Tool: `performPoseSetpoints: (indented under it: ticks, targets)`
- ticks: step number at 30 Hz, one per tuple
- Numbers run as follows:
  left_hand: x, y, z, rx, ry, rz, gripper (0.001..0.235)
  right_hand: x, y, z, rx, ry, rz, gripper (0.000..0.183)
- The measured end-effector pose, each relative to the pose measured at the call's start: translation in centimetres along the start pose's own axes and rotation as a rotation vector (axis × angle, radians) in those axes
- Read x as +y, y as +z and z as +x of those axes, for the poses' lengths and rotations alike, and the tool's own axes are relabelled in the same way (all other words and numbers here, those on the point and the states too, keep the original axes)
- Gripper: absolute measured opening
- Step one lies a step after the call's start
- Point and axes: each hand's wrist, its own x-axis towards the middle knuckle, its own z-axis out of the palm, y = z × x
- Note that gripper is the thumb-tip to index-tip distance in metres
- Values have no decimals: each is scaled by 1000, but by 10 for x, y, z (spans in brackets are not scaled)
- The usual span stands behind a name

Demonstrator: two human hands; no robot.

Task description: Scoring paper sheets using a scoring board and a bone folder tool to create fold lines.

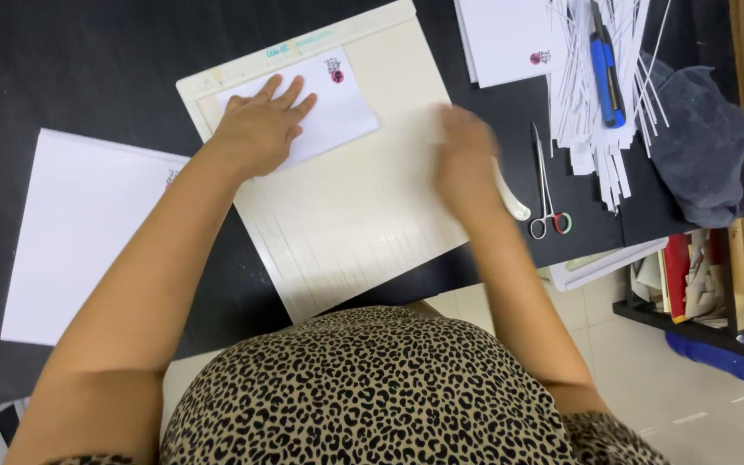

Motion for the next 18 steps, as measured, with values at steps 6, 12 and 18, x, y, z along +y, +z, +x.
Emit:
performPoseSetpoints:
  ticks: [6, 12, 18]
  targets:
    - [6, -10, -10, -46, -18, -57, 59, 53, -51, -95, -155, 481, -27, 45]
    - [9, -14, -13, -67, -30, -65, 59, 61, -25, -101, 40, 277, -89, 41]
    - [6, -6, -9, -19, -13, -66, 58, -1, -58, -20, -15, 213, 334, 62]
